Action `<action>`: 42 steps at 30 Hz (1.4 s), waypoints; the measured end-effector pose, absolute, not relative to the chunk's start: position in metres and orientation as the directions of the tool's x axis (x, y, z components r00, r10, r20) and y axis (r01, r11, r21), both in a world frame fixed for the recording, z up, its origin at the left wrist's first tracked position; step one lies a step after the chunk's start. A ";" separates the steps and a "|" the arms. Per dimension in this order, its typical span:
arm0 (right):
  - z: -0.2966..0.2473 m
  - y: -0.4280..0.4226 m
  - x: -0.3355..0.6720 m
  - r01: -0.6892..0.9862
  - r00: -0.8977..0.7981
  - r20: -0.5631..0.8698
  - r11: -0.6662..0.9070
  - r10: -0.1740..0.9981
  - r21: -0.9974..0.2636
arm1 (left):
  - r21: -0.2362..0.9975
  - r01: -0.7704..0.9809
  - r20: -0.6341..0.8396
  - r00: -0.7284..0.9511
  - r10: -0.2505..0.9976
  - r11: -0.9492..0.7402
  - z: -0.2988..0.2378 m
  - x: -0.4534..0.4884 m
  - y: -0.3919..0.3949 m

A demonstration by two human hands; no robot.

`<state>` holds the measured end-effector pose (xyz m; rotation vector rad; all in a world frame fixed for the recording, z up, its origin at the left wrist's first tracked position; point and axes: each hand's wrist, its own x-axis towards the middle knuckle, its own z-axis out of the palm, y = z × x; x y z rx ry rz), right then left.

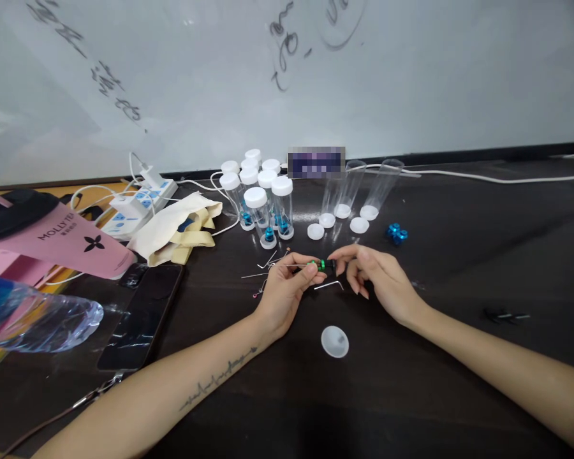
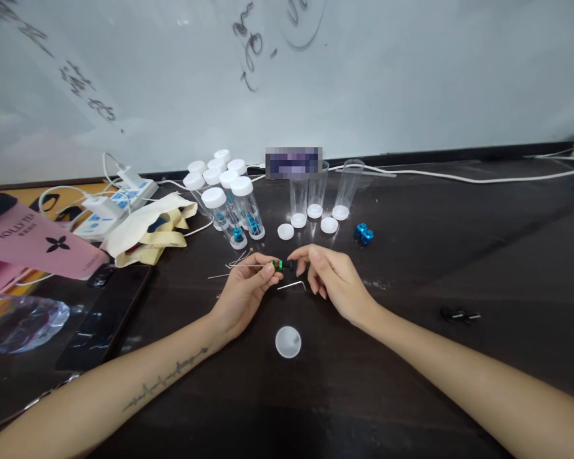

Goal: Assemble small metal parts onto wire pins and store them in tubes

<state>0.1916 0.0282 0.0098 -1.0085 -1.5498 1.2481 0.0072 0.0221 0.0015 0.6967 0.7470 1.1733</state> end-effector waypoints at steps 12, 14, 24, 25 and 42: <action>0.009 0.029 0.192 0.052 -0.268 0.120 0.139 0.956 -0.989 | 0.802 -0.545 -0.158 0.203 0.966 0.246 0.003 0.008 0.021; 0.008 0.029 0.191 0.056 -0.262 0.107 0.126 0.959 -0.990 | 0.801 -0.544 -0.161 0.206 0.965 0.249 0.003 0.008 0.021; 0.007 0.028 0.192 0.052 -0.289 0.126 0.147 0.949 -0.988 | 0.799 -0.552 -0.144 0.209 0.967 0.238 0.002 0.007 0.022; 0.007 0.029 0.192 0.054 -0.288 0.124 0.145 0.950 -0.988 | 0.799 -0.553 -0.143 0.210 0.967 0.238 0.002 0.007 0.022; 0.010 0.031 0.192 0.196 -0.327 0.102 0.173 0.939 -0.965 | 0.793 -0.559 -0.135 0.229 0.964 0.244 0.001 0.007 0.022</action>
